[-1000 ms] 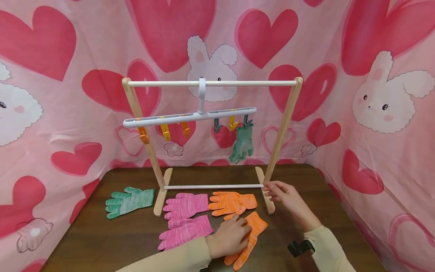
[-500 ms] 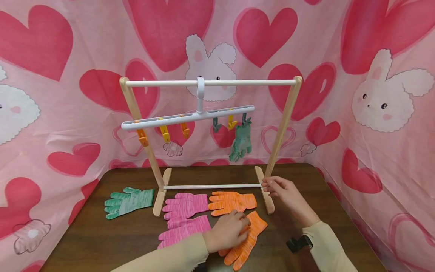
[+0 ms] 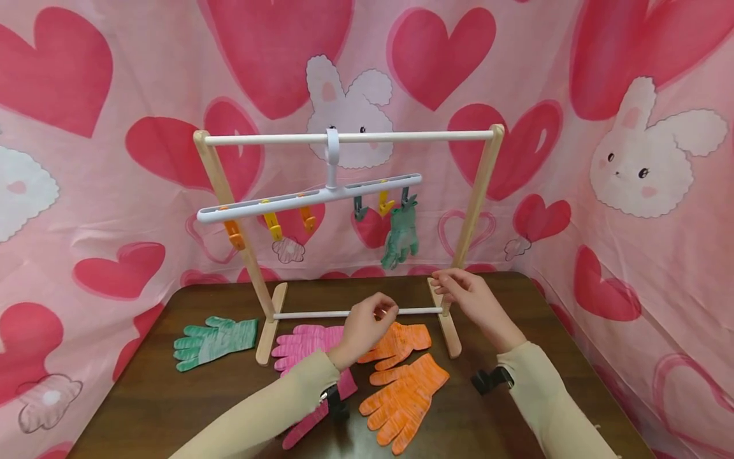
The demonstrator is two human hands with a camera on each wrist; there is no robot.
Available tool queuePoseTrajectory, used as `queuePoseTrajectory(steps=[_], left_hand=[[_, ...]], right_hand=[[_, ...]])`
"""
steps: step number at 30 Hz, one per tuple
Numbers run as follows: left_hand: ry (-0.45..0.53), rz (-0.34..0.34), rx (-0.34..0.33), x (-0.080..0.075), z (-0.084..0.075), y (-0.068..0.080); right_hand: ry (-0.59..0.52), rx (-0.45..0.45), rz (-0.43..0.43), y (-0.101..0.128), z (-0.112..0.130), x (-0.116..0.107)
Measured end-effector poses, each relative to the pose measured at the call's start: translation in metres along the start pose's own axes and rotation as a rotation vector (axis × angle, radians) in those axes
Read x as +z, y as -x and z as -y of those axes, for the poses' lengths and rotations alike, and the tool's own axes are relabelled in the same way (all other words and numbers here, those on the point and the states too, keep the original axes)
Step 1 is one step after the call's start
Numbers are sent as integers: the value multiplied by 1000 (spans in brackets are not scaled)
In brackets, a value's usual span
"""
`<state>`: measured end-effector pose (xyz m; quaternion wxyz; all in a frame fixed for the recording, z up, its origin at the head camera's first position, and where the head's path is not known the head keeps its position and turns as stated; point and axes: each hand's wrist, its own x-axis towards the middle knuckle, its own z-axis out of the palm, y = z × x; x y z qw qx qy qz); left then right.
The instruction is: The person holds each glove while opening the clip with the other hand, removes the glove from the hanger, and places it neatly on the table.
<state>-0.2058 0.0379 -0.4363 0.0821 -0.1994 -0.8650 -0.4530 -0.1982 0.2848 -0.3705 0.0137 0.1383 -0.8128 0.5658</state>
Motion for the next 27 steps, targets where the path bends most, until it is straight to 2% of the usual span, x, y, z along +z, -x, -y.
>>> queuePoseTrajectory(steps=[8, 11, 15, 19, 27], left_hand=[[117, -112, -13, -24, -4, -39], [133, -122, 28, -32, -4, -55], [125, -89, 91, -37, -4, -74], [110, -36, 119, -39, -5, -89], [-37, 32, 157, -43, -11, -110]], right_hand=[[6, -20, -24, -18, 16, 0], [11, -23, -35, -22, 21, 1], [14, -27, -43, -25, 25, 1], [11, -21, -42, -26, 25, 2], [12, -23, -38, -28, 21, 5]])
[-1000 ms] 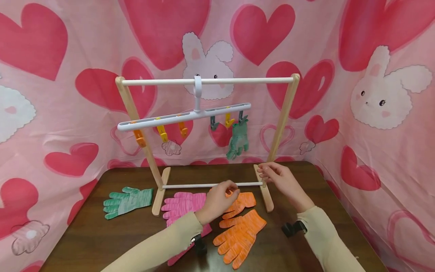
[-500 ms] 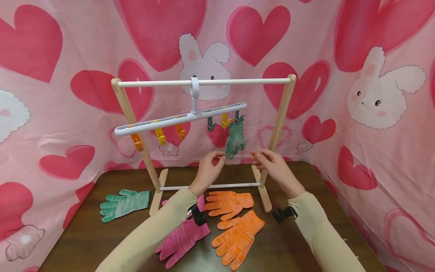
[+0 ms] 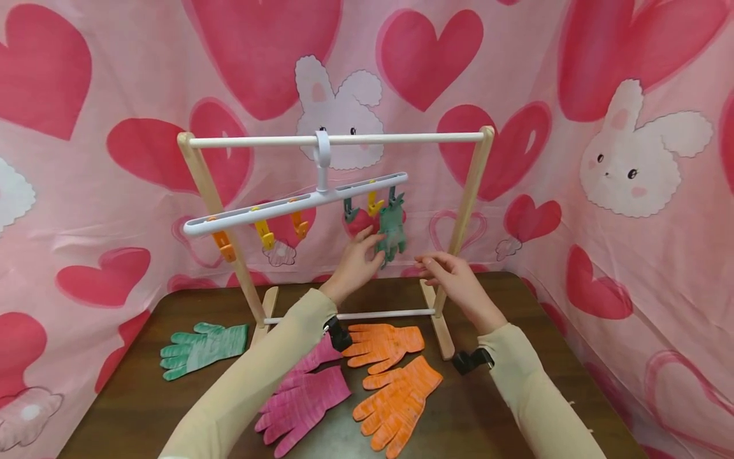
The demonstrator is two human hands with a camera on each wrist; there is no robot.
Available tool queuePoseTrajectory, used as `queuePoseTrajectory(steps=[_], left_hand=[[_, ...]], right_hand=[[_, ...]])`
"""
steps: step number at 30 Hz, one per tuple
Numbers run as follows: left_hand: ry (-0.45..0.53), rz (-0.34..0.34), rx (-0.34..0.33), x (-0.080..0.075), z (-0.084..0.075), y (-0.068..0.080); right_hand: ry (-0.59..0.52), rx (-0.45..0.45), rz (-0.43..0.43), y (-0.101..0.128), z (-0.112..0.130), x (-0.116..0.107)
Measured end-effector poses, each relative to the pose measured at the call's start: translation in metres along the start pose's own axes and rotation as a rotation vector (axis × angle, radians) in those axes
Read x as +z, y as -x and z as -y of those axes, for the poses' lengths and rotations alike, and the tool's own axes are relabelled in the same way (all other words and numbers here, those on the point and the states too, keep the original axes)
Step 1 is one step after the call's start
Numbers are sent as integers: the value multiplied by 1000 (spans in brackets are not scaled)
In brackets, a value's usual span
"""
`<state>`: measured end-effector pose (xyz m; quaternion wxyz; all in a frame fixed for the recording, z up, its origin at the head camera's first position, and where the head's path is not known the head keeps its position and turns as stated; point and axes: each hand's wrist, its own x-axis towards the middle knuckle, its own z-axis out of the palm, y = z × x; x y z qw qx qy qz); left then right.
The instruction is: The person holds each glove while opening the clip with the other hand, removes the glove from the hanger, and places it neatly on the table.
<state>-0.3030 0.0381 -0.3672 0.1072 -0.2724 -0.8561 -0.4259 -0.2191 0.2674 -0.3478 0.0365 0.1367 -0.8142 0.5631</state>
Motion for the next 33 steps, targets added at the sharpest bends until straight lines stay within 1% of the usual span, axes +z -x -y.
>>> queuePoseTrajectory(steps=[4, 7, 9, 11, 13, 18, 20, 23, 26, 31, 33], left_hand=[[-29, -4, 29, 2, -2, -10], [-23, -44, 54, 4, -5, -12], [-11, -75, 54, 5, -8, -13], [12, -104, 33, 6, -10, -14], [55, -129, -6, 7, -11, -15], [220, -183, -135, 9, -8, -18], [264, -187, -167, 12, -8, -22], [263, -184, -191, 13, -5, -24], [258, -183, -184, 13, -4, -23], [320, -148, -162, 16, -8, -20], [328, -134, -152, 17, -10, -19]], right_hand=[[-2, 3, -5, 0, -3, -2], [1, 5, -8, -1, -3, -4], [-2, 5, -14, -1, -2, -6], [-10, 2, -21, -2, -1, -7], [-17, 1, -29, -2, 0, -7], [-23, -4, -22, -4, 0, -4], [-21, -5, -25, -2, 0, -5], [-25, -5, -25, -1, 0, -5], [-35, 0, -28, -1, -1, -5], [-36, 0, -34, 1, -1, -7], [-37, -4, -38, 1, 0, -8]])
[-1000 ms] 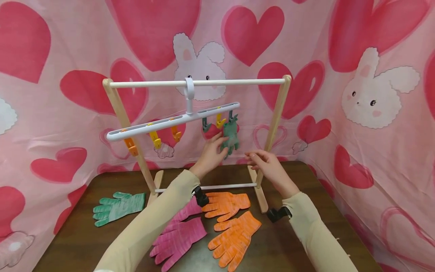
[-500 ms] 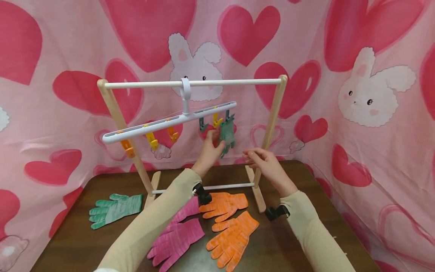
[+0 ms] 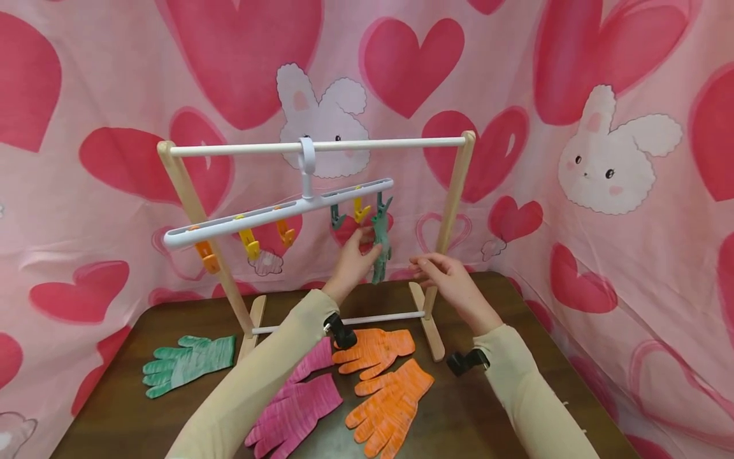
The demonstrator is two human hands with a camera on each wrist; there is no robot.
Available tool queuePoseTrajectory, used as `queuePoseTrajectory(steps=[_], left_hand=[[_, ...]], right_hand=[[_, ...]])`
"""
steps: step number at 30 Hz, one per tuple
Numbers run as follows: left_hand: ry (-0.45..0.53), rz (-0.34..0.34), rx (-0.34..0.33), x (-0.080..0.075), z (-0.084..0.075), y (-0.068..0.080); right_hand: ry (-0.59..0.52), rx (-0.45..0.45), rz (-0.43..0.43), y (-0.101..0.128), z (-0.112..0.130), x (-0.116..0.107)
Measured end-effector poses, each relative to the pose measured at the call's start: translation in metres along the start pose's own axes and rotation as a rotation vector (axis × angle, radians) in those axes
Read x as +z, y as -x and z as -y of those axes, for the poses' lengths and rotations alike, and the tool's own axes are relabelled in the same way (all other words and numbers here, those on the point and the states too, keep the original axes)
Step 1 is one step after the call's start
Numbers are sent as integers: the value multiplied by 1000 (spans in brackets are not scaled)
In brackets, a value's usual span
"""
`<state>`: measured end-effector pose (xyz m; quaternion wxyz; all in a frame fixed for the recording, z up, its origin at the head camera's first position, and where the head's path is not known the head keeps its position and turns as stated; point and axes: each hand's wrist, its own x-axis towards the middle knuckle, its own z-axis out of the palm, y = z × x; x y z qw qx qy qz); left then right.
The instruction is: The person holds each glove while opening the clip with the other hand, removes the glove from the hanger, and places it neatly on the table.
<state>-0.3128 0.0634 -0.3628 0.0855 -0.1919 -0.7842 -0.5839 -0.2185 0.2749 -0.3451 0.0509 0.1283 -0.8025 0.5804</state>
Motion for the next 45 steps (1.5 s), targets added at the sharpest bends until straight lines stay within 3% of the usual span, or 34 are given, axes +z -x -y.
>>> queuePoseTrajectory(steps=[7, 13, 16, 23, 28, 35, 45], left_hand=[[26, 20, 17, 4, -4, 4], [-14, 59, 11, 6, -4, 9], [-13, 70, 13, 7, -4, 11], [-58, 75, 51, 9, -6, 19], [-24, 102, 68, 12, -11, 29], [-1, 126, 121, 19, -19, 42], [95, 192, 174, 23, -31, 57]], right_hand=[[-24, -17, 5, 2, 3, -1], [-50, -11, -15, 3, 5, -1], [-21, -29, -63, 3, 9, 1], [165, -97, -232, -7, 26, 8], [152, -111, -181, -16, 38, 12], [110, -43, -136, -25, 45, 13], [-96, -3, -115, -26, 49, 7]])
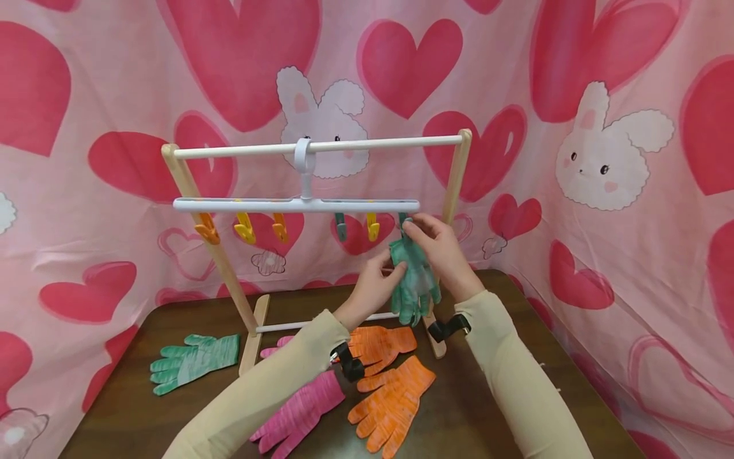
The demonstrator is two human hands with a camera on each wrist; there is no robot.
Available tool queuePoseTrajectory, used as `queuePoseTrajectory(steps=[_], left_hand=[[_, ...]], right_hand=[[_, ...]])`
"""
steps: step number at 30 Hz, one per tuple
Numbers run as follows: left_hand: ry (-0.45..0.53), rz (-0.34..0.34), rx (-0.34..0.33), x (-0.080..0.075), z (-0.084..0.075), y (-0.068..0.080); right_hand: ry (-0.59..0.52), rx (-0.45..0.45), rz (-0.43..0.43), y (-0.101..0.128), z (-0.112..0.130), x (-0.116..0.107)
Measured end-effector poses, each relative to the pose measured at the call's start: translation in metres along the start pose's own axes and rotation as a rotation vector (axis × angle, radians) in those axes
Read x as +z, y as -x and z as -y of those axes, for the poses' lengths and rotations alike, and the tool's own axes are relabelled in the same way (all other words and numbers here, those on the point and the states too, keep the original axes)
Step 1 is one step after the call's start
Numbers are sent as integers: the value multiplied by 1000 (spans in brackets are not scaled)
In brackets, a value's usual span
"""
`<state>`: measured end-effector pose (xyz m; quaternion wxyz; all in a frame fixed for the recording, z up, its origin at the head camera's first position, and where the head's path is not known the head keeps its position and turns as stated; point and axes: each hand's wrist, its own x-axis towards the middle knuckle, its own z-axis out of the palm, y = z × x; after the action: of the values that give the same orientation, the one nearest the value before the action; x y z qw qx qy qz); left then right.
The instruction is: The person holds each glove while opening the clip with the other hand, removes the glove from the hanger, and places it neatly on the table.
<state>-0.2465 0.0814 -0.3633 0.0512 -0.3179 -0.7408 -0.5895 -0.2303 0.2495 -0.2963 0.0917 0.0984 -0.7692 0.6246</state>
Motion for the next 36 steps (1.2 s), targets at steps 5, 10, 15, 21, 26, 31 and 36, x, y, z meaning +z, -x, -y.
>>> queuePoseTrajectory(steps=[5, 10, 15, 21, 26, 31, 36], left_hand=[[3, 10, -8, -1, -1, 2], [20, 4, -11, -2, -2, 3], [10, 0, -12, -1, -4, 2], [-9, -2, -14, -1, -3, 4], [-17, -8, -3, -1, -1, 7], [-11, -6, 2, -3, 1, 11], [-11, 2, -10, -9, 2, 16]], right_hand=[[-73, -20, -5, -2, -1, -1], [-188, -49, -84, -4, -1, 3], [-280, -84, -155, -5, 0, 7], [-286, -82, -186, -5, 2, 8], [-264, -65, -178, -6, 2, 6], [-263, -65, -158, -5, 2, 5], [-287, -85, -133, -4, 3, 4]])
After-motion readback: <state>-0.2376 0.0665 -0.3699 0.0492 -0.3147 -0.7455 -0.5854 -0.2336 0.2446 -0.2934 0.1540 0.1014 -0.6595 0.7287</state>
